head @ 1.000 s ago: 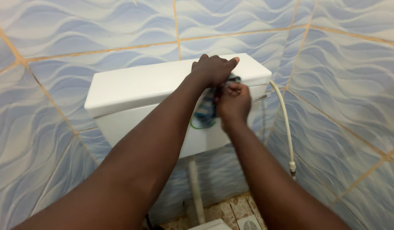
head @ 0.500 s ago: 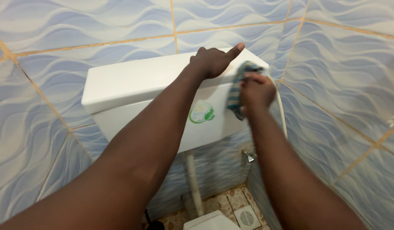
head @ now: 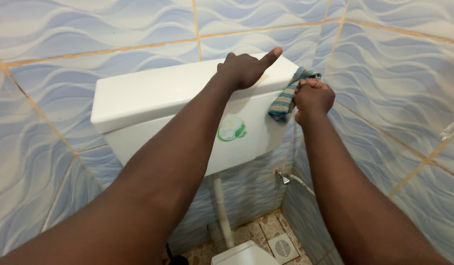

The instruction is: The person wipes the exterior of a white toilet cistern with a cloth. They clean the top, sides, and front surfaces, including around the flush handle and a green sticker, using a blue and white striped cloth.

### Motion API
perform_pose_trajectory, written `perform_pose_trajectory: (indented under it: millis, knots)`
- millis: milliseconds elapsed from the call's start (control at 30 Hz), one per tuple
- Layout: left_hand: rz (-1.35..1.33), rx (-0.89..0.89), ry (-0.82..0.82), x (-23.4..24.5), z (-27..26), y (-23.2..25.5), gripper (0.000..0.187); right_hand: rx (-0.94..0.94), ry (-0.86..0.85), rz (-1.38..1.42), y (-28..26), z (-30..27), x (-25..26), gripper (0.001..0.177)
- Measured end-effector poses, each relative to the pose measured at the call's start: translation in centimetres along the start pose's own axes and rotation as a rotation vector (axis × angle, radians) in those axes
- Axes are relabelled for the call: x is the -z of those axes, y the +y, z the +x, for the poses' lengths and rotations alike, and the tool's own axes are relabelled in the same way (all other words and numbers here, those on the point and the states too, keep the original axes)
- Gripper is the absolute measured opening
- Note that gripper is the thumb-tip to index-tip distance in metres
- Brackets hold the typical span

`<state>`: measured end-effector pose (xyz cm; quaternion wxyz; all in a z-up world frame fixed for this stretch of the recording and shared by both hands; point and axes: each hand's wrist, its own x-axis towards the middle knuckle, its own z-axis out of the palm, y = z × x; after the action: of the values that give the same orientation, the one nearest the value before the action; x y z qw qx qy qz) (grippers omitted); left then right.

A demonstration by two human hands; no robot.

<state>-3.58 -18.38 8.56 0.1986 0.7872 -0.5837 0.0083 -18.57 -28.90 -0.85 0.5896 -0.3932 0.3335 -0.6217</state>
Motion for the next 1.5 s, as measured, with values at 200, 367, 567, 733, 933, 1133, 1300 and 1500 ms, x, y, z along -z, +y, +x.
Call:
perform_pose_trajectory:
  millis: [200,367,567,733,933,1133,1300,1500]
  knots:
    - [-0.075,0.014,-0.023,0.1,0.4,-0.4,0.119,0.152,-0.212,-0.115,5.8,-5.8,-3.3,0.006]
    - [-0.108,0.04,-0.03,-0.3,1.0,-0.7,0.124,0.17,-0.436,-0.049,7.6,-10.6,-5.8,0.004]
    - [-0.113,-0.084,-0.011,-1.2,2.9,-2.3,0.119,0.088,-0.163,-0.106,2.3,-5.8,-2.6,0.006]
    - [-0.422,-0.027,0.045,-0.1,2.9,-4.6,0.09,0.105,-0.091,-0.19,0.9,-4.9,-1.9,0.009]
    - [-0.039,0.077,0.104,7.1,-5.7,-12.3,0.036,0.121,-0.012,-0.19,1.1,-5.7,-2.1,0.009]
    - [-0.199,-0.01,0.138,8.2,-11.9,-15.1,0.042,0.387,-0.062,-0.373,3.8,-11.1,-4.7,0.009]
    - [-0.261,-0.124,0.169,7.8,-11.4,-15.6,0.039,0.56,-0.325,-0.36,6.3,-19.8,-8.7,0.008]
    - [-0.186,0.051,0.188,7.1,-10.5,-15.5,0.053,0.771,-0.532,-0.333,6.3,-24.3,-10.8,0.008]
